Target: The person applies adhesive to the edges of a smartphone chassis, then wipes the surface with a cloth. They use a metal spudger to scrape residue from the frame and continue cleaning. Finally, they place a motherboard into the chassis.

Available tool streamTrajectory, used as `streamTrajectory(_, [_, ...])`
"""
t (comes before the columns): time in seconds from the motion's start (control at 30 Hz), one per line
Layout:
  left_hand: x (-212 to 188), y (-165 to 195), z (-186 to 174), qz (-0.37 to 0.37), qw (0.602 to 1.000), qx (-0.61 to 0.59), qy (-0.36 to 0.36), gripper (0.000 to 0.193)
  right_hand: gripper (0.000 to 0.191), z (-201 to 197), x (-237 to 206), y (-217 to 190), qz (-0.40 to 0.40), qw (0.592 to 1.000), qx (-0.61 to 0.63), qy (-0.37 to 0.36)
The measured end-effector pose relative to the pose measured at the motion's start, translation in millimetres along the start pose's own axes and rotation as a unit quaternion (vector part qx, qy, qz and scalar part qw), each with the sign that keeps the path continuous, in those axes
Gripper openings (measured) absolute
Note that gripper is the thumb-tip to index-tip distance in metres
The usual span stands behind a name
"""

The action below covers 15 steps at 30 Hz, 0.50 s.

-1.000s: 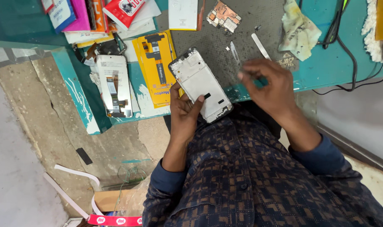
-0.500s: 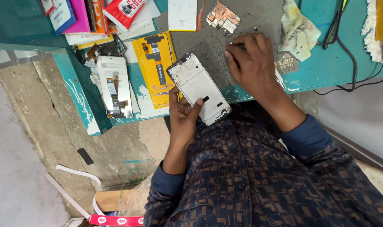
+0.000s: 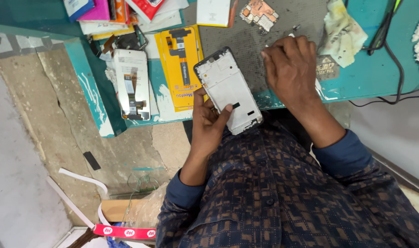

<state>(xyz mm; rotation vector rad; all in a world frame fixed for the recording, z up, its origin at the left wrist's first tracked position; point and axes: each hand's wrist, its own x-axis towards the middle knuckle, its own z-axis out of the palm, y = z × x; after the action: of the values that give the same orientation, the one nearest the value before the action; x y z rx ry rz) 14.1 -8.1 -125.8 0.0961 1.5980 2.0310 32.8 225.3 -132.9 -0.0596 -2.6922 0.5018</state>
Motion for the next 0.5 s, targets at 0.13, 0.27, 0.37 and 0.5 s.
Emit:
streamTrajectory(0.13, [-2,2,2,0.005,1.0,0.012,-0.002,0.059,0.003,0,0,2,0.023,0.999,0.042,0.024])
streamTrajectory(0.27, [-5,8,3,0.022,0.999,0.026,-0.011,0.06,0.006,0,0,5,0.197,0.909,0.364,0.057])
streamTrajectory(0.37, [-9,14,4,0.021,0.999,0.024,-0.024,0.058,0.006,-5,-3,11,0.332,0.709,0.619,0.06])
streamTrajectory(0.5, [-13,21,5,0.01,0.999,0.017,-0.027,0.055,0.006,-16,-12,18,0.378,0.56,0.734,0.064])
